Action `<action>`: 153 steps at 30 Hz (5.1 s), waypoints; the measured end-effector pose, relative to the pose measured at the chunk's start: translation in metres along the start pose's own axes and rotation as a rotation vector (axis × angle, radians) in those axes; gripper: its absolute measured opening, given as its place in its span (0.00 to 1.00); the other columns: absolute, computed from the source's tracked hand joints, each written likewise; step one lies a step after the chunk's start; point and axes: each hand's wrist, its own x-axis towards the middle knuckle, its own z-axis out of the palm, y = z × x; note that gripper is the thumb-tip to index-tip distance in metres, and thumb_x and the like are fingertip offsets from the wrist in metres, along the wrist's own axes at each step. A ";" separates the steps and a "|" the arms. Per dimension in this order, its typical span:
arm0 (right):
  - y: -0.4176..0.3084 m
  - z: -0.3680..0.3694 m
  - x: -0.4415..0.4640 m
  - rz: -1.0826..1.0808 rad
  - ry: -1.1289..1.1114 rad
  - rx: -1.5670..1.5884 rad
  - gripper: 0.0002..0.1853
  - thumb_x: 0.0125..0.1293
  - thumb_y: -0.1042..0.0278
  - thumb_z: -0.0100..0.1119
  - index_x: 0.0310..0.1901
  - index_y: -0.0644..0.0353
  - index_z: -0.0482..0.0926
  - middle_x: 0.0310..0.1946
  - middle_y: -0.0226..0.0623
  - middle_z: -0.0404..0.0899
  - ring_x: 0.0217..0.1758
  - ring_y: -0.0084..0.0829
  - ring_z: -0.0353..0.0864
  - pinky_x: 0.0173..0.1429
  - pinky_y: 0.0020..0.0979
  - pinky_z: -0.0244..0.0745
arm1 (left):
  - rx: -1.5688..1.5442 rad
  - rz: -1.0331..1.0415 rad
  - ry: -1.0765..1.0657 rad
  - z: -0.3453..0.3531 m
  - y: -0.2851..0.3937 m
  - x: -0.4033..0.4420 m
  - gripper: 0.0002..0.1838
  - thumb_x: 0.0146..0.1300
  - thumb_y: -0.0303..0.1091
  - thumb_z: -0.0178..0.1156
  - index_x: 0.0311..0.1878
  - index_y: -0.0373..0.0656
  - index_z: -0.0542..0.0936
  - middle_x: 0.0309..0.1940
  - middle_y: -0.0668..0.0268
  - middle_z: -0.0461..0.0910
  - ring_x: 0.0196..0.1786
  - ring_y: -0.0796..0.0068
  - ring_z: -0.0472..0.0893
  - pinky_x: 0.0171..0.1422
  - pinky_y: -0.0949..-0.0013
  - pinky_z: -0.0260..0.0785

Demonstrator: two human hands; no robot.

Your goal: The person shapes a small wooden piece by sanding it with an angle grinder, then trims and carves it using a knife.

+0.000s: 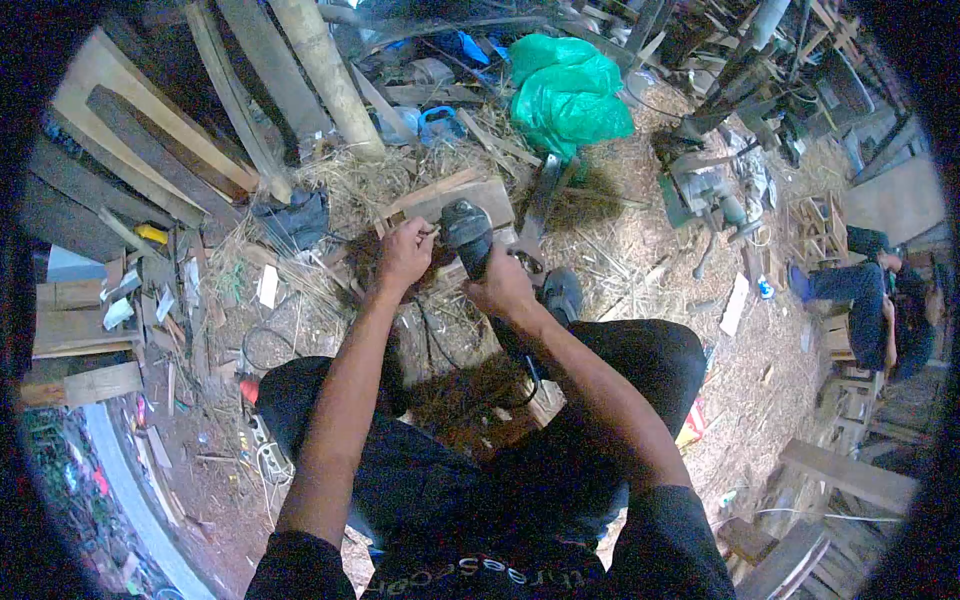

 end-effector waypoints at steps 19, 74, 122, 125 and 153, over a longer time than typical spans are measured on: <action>-0.002 0.003 0.005 -0.004 0.020 -0.012 0.32 0.47 0.60 0.74 0.47 0.73 0.67 0.37 0.62 0.81 0.43 0.61 0.81 0.49 0.51 0.77 | 0.000 0.020 -0.008 0.000 -0.005 -0.002 0.07 0.57 0.25 0.60 0.40 0.38 0.80 0.34 0.51 0.82 0.36 0.53 0.84 0.41 0.56 0.76; -0.005 -0.005 0.001 -0.048 0.060 -0.067 0.34 0.48 0.59 0.73 0.48 0.72 0.66 0.37 0.64 0.80 0.44 0.63 0.81 0.50 0.52 0.77 | -0.065 0.001 0.038 -0.005 -0.013 -0.007 0.06 0.60 0.28 0.63 0.39 0.38 0.78 0.35 0.52 0.82 0.39 0.50 0.83 0.44 0.56 0.75; -0.092 -0.123 -0.049 -0.232 0.242 0.788 0.23 0.54 0.67 0.73 0.47 0.64 0.72 0.30 0.34 0.78 0.29 0.26 0.77 0.32 0.31 0.74 | 0.091 0.721 1.013 -0.240 0.236 -0.055 0.11 0.44 0.16 0.71 0.33 0.37 0.82 0.32 0.58 0.82 0.32 0.67 0.84 0.36 0.69 0.77; -0.095 -0.123 -0.051 -0.239 0.228 0.790 0.22 0.54 0.68 0.71 0.47 0.63 0.71 0.30 0.32 0.76 0.28 0.25 0.77 0.31 0.30 0.73 | 0.104 0.720 1.000 -0.238 0.237 -0.058 0.10 0.42 0.16 0.72 0.29 0.37 0.82 0.32 0.58 0.82 0.33 0.65 0.84 0.37 0.68 0.78; -0.031 -0.094 -0.061 -0.041 0.117 0.401 0.36 0.49 0.61 0.74 0.58 0.66 0.71 0.42 0.45 0.82 0.43 0.36 0.81 0.50 0.38 0.76 | -0.087 0.045 0.204 -0.107 0.062 0.031 0.10 0.54 0.29 0.70 0.41 0.40 0.87 0.37 0.59 0.85 0.42 0.62 0.85 0.48 0.68 0.75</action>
